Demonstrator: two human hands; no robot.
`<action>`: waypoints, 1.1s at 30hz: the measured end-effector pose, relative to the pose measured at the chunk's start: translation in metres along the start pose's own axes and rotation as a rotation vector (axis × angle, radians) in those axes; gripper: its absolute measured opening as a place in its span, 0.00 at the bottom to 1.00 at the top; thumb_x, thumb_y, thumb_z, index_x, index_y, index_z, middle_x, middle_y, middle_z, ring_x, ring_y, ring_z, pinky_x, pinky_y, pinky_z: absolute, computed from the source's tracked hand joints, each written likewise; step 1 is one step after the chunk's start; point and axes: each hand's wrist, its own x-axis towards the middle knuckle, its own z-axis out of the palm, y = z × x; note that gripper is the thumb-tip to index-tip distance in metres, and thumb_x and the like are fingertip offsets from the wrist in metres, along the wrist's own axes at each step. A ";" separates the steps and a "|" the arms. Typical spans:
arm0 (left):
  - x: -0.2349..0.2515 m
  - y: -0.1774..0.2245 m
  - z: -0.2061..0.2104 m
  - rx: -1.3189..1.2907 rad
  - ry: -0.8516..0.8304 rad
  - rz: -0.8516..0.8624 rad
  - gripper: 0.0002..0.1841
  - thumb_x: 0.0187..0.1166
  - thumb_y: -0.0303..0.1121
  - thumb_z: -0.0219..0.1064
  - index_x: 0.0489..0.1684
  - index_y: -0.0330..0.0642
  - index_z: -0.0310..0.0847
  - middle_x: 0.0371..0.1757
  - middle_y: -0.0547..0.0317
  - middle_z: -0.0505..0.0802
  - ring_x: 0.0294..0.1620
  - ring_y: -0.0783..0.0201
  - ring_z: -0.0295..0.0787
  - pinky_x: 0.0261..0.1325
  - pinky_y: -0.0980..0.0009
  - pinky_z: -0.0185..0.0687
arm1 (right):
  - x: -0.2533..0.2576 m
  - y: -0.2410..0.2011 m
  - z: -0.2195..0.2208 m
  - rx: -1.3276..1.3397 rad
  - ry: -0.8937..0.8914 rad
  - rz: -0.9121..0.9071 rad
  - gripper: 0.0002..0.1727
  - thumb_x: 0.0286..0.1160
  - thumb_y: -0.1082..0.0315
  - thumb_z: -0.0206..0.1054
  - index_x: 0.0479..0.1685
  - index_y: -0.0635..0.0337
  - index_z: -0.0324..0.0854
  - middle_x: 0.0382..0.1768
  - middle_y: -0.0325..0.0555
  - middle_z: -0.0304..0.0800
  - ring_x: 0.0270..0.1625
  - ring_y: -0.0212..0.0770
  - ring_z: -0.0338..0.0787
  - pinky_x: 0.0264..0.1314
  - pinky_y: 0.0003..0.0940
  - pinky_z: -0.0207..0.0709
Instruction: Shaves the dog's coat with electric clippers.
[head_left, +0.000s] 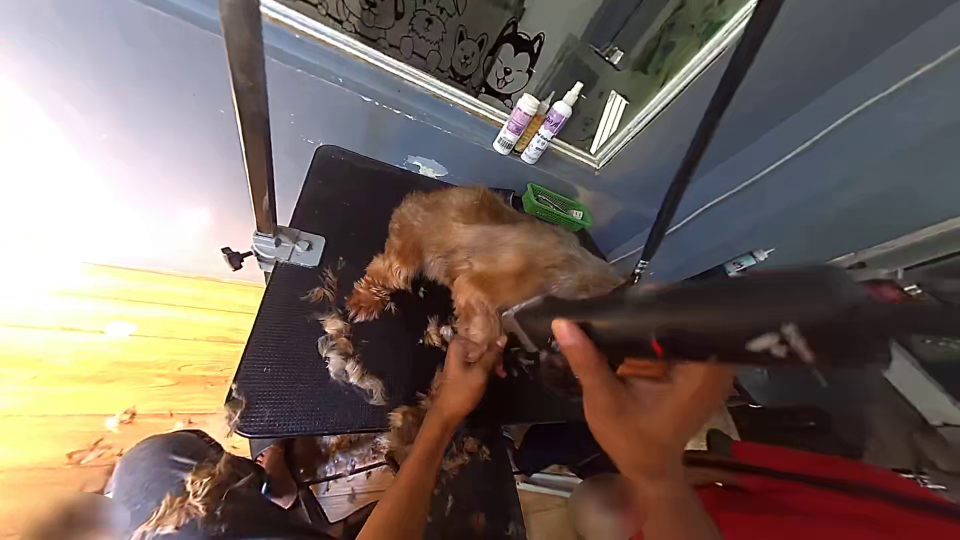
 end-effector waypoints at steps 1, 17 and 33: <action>-0.001 0.009 -0.002 0.001 -0.046 -0.008 0.08 0.83 0.32 0.68 0.51 0.38 0.86 0.33 0.54 0.92 0.30 0.61 0.90 0.37 0.65 0.89 | 0.011 -0.001 0.002 0.007 -0.003 0.007 0.32 0.64 0.59 0.84 0.66 0.50 0.72 0.51 0.29 0.90 0.51 0.29 0.93 0.54 0.32 0.93; -0.031 0.023 0.029 0.231 0.122 -0.113 0.20 0.92 0.44 0.53 0.57 0.33 0.81 0.33 0.54 0.89 0.33 0.62 0.88 0.43 0.59 0.88 | 0.044 -0.022 0.018 0.170 0.086 0.213 0.37 0.72 0.66 0.79 0.76 0.57 0.58 0.58 0.38 0.86 0.57 0.35 0.93 0.58 0.31 0.93; -0.087 0.001 0.122 -0.016 -0.024 -0.219 0.20 0.91 0.47 0.51 0.44 0.38 0.81 0.27 0.60 0.84 0.29 0.64 0.83 0.41 0.62 0.84 | 0.073 0.025 0.006 -0.743 -0.490 -0.048 0.45 0.70 0.36 0.71 0.71 0.69 0.67 0.38 0.60 0.88 0.38 0.62 0.92 0.34 0.62 0.82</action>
